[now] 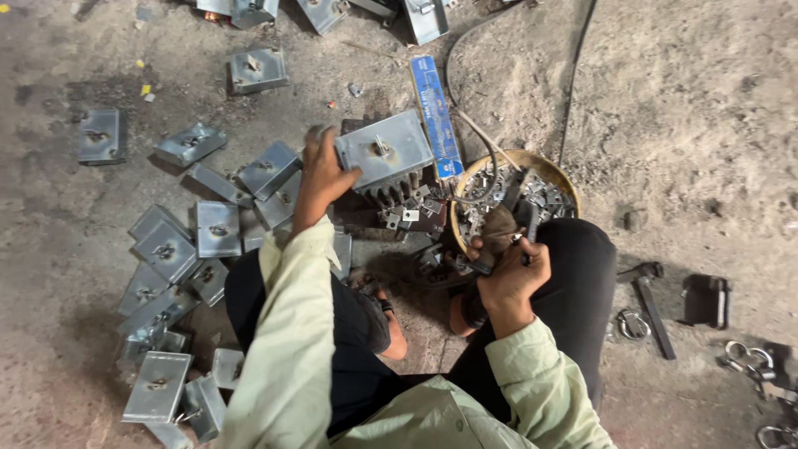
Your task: The person sits on the floor and uses a welding torch to attach small metal pieces to larger rectangular metal plates. They pick up plates from a pile, position them on a gear-like fixture, weld the small pieces, and then place the finished plates back into the pile.
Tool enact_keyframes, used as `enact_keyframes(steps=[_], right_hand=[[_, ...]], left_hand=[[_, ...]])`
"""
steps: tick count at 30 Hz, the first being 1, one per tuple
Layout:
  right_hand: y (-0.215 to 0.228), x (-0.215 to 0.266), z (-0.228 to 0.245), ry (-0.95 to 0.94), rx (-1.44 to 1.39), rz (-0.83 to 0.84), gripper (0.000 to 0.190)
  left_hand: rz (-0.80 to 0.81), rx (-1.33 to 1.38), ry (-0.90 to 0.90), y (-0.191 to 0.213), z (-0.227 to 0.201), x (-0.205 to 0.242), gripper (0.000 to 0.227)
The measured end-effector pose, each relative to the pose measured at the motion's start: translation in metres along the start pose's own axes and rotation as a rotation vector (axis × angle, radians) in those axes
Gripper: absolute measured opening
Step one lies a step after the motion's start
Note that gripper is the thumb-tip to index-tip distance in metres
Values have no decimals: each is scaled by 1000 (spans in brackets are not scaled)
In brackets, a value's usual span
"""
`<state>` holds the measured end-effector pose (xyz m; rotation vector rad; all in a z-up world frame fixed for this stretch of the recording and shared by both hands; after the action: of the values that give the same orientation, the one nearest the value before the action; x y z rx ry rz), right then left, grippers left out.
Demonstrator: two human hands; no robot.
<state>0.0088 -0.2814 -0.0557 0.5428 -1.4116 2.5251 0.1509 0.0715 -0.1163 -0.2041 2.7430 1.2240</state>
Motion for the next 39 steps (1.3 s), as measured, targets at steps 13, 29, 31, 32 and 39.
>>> enact_keyframes(steps=[13,29,31,32,39], right_hand=[[3,3,-10,-78,-37,-145,56],[5,-1,-14,-73,-33,-78,58],[7,-2,-16,-72,-37,-85,54],[7,-3,-17,-70,-40,-85,53],[14,-6,-23,-67,37,-52,51]], left_hand=[[71,-118,355,-159,40,144,57],[-231,137,316,-174,72,136,21],[-334,325,417,-175,86,139,16],[-406,408,455,-170,85,141,15],[-433,1082,647,-94,14,116,22]])
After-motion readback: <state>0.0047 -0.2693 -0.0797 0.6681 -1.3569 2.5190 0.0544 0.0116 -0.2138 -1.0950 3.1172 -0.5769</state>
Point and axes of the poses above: each hand's wrist, its own x-axis away from the middle knuckle, its own y-axis out of the back of the hand, z = x × y, the point moved 8 cm from there along -x, towards the middle knuckle, and after that the axes turned 4 degrees about -y, right-handed, at the moved point
